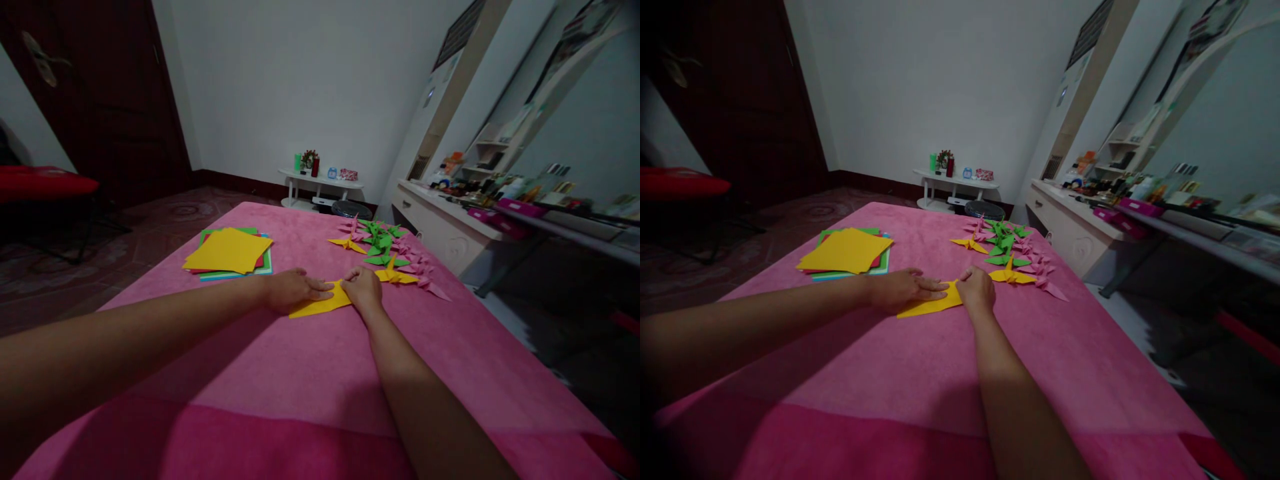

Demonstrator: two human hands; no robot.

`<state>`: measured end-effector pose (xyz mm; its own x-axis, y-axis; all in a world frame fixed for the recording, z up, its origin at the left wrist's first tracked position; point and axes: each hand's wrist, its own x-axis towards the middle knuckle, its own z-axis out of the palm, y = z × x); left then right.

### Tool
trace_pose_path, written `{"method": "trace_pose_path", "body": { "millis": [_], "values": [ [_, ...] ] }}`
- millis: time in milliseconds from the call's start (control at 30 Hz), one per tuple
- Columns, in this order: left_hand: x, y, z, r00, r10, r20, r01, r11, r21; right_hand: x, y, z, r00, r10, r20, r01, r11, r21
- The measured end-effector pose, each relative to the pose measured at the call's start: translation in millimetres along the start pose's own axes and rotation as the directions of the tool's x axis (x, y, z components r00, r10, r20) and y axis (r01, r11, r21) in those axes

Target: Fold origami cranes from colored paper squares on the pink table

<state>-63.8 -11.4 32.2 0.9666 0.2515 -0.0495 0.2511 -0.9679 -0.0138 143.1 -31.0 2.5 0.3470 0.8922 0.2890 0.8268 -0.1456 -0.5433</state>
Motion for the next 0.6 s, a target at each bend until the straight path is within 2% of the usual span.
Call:
{"method": "trace_pose_path", "body": {
  "millis": [133,267,433,500,600],
  "values": [
    [-15.1,-4.2,9.8,0.997,-0.036,-0.068,0.032,0.998,-0.063,-1.6,-0.9,0.2,1.000,-0.002,-0.015,0.002,1.000,-0.016],
    [-29.9,-5.1,18.8,0.982,-0.137,-0.127,0.116,0.981,-0.158,-1.8,-0.7,0.7,1.000,0.003,-0.017,-0.003,1.000,-0.010],
    [-43.4,-1.6,12.1,0.962,-0.227,-0.153,0.181,0.947,-0.266,-2.6,-0.7,0.2,1.000,0.003,-0.017,-0.003,1.000,0.022],
    [-42.0,2.0,9.8,0.938,-0.294,-0.182,0.227,0.921,-0.315,-3.5,-1.6,0.1,1.000,0.005,-0.018,-0.005,1.000,0.028],
    [-34.0,8.9,13.1,0.870,-0.439,-0.223,0.340,0.864,-0.372,-5.1,-2.7,0.3,1.000,0.007,-0.024,-0.007,1.000,0.015]
  ]
}}
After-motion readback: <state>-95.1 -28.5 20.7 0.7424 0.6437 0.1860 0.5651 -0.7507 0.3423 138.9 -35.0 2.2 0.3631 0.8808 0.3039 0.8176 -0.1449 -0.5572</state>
